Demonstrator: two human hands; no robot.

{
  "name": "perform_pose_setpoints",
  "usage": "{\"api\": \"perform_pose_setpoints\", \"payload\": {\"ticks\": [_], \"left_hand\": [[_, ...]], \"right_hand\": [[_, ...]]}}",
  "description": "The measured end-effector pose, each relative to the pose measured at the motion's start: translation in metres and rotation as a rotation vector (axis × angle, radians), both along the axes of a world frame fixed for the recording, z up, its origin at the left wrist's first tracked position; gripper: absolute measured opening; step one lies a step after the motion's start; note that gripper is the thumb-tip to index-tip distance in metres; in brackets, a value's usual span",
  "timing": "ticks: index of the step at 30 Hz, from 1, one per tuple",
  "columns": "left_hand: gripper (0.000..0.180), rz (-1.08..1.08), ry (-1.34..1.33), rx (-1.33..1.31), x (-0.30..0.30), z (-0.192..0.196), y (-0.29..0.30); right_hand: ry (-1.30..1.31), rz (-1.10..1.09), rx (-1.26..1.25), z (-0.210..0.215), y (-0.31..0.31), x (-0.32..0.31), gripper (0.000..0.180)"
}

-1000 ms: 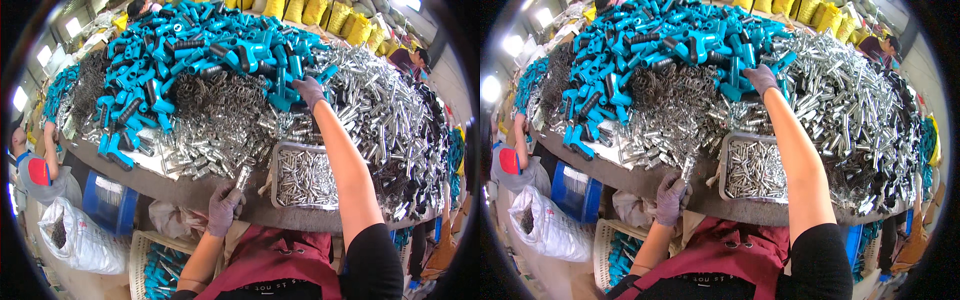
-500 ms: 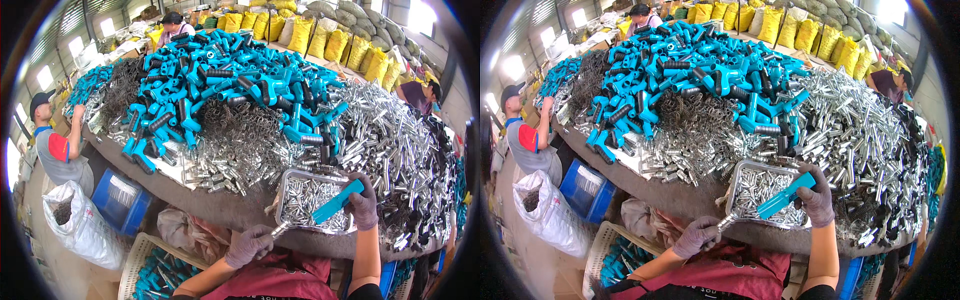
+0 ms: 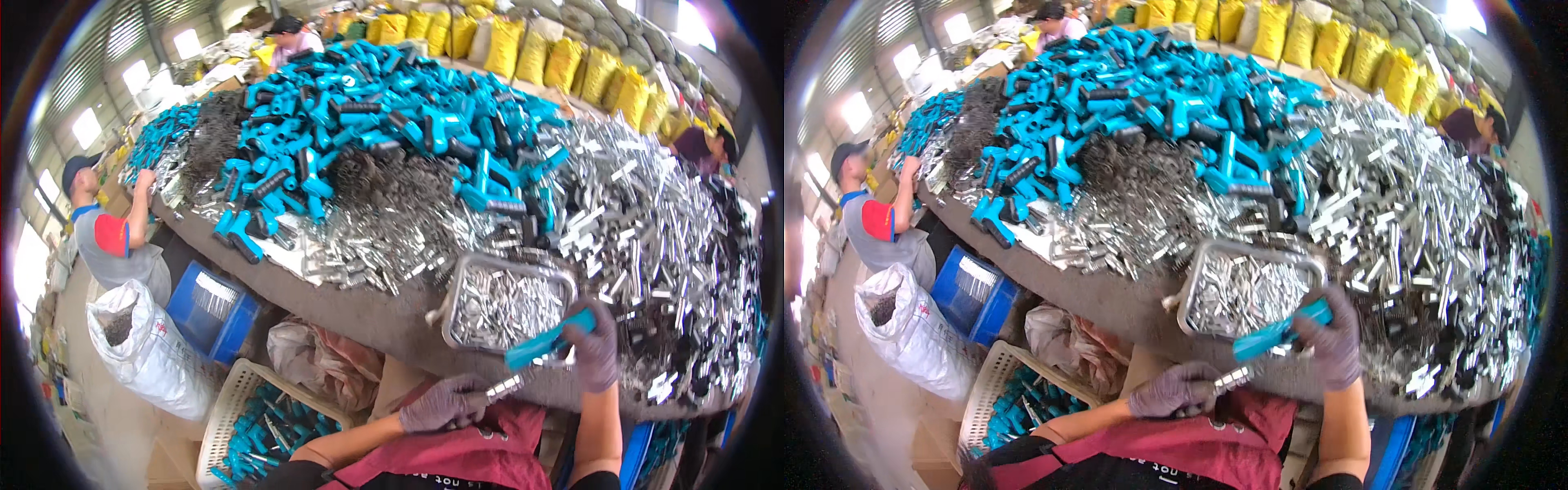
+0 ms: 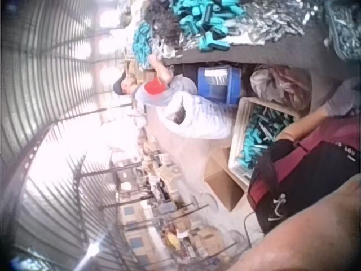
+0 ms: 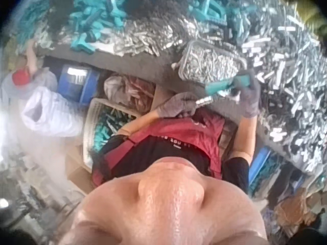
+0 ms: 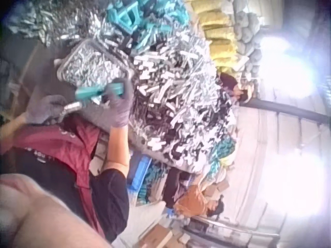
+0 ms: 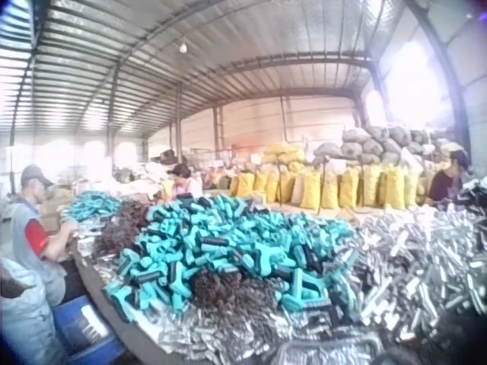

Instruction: The person assembles tools by inserting metal rods, springs, and pins into metal barrels and attaching plastic handles. The person places the assembled tools into a plastic crate.

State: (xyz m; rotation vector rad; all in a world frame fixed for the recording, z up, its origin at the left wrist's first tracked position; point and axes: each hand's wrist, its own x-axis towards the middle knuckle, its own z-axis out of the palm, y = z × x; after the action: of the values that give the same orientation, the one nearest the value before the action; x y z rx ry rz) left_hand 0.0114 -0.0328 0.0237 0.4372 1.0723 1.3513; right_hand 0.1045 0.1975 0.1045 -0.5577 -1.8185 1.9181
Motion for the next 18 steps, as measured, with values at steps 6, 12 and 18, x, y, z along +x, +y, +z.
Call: {"api": "perform_pose_setpoints", "payload": {"ticks": [6,12,18], "left_hand": [[0.025,0.044,0.085,-0.140,-0.007,0.014,0.008],[0.027,-0.036,0.031,-0.112,0.007,0.004,0.020],[0.025,0.063,-0.056,0.000,0.028,-0.005,0.019]], "right_hand": [[-0.037,-0.110,0.034,0.014,-0.001,0.014,0.025],[-0.133,0.175,0.131,-0.017,-0.009,0.026,0.020],[-0.166,0.010,0.585,-0.033,-0.016,0.044,0.023]]}}
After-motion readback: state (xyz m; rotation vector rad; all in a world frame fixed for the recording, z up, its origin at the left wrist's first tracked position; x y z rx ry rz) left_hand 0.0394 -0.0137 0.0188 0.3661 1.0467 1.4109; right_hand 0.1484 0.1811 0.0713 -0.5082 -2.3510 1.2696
